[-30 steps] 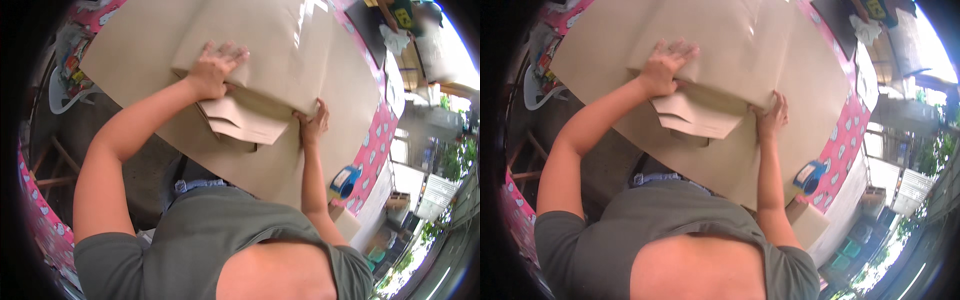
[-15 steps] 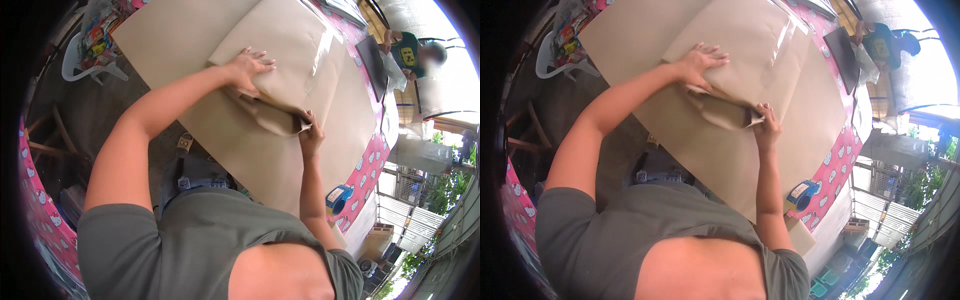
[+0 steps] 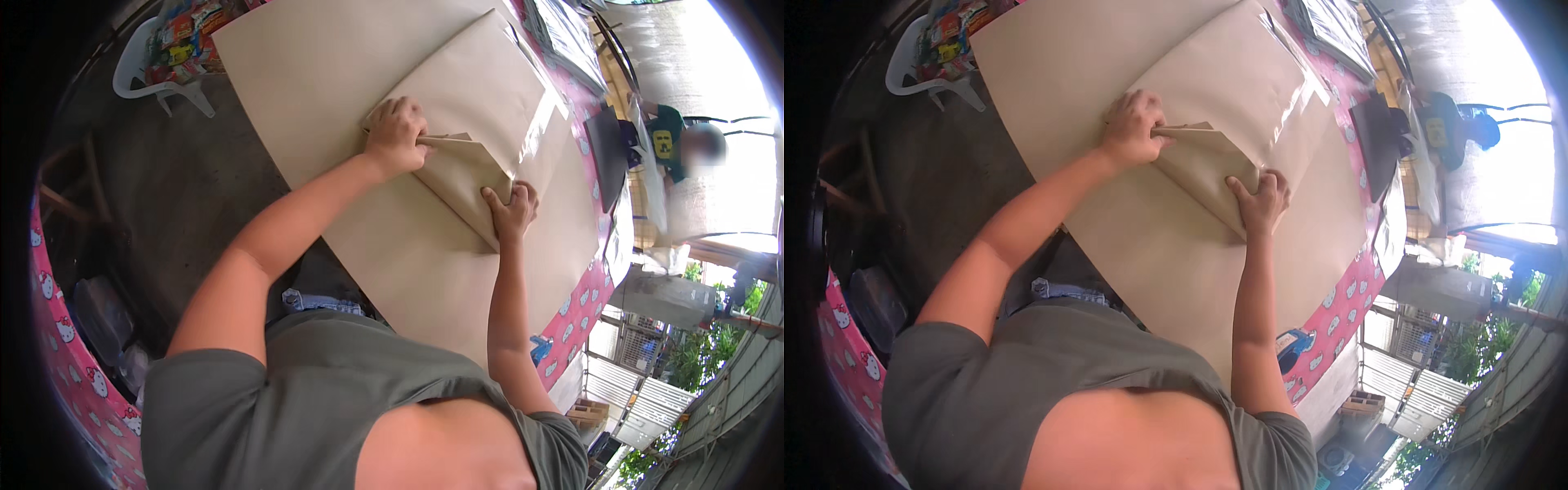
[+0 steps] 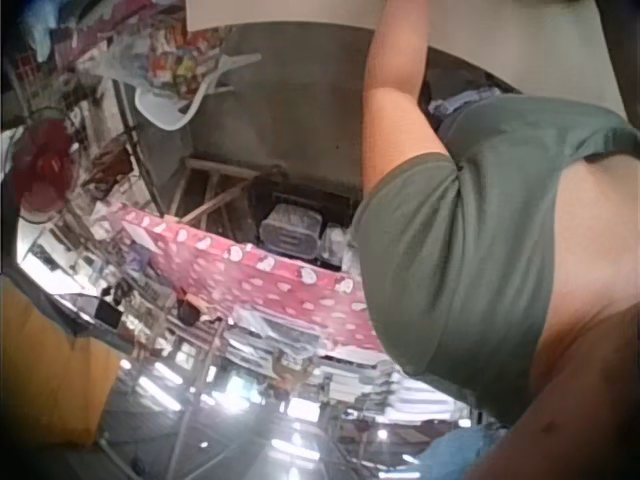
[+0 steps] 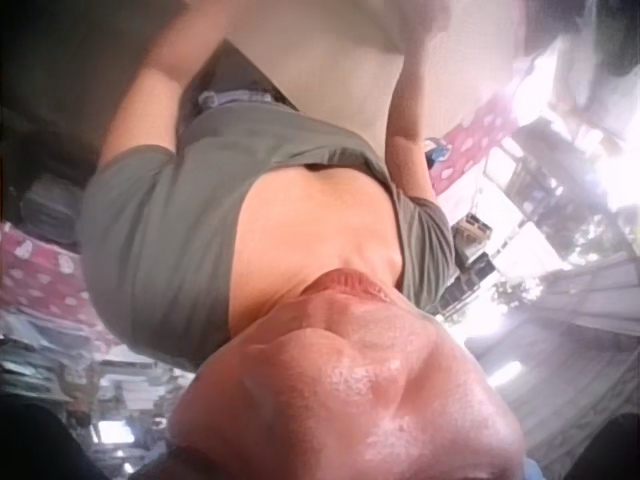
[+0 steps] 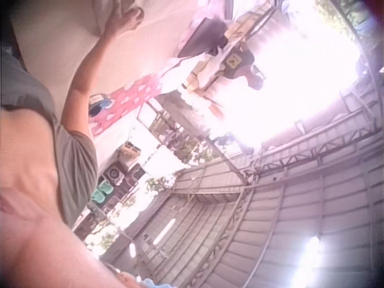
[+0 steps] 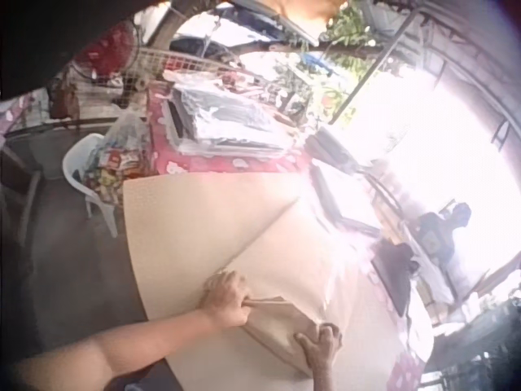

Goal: The person wraps several flat rectangular items in brown paper, folding the paper around each item and securing the seams with clear tape using a tape dispenser.

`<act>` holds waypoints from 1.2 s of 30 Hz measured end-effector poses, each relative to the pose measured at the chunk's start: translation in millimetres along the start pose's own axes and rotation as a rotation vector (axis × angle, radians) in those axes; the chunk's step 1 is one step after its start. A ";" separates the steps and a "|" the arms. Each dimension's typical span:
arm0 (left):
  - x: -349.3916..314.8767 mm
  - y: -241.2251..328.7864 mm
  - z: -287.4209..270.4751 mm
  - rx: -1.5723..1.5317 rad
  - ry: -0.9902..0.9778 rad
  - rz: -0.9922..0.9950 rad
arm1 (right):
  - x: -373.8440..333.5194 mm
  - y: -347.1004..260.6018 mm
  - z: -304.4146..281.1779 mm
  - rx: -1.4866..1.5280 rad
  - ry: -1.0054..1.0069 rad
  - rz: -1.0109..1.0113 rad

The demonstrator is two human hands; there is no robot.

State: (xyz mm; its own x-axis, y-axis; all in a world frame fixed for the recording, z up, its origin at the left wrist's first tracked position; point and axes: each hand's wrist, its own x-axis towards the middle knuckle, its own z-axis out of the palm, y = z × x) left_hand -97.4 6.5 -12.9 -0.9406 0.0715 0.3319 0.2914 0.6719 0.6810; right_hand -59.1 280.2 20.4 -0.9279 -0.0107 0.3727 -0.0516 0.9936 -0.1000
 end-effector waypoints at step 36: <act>120.9 -80.4 -63.2 0.101 -0.163 -0.621 | -290.5 140.4 -129.6 -0.452 -0.094 0.973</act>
State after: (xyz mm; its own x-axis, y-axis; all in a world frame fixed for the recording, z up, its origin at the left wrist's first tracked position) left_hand -223.4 -85.5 13.8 -0.9455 -0.2465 -0.2126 -0.3253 0.6900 0.6466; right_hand 251.0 437.3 17.6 -0.5230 0.8171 0.2425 0.8471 0.5297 0.0421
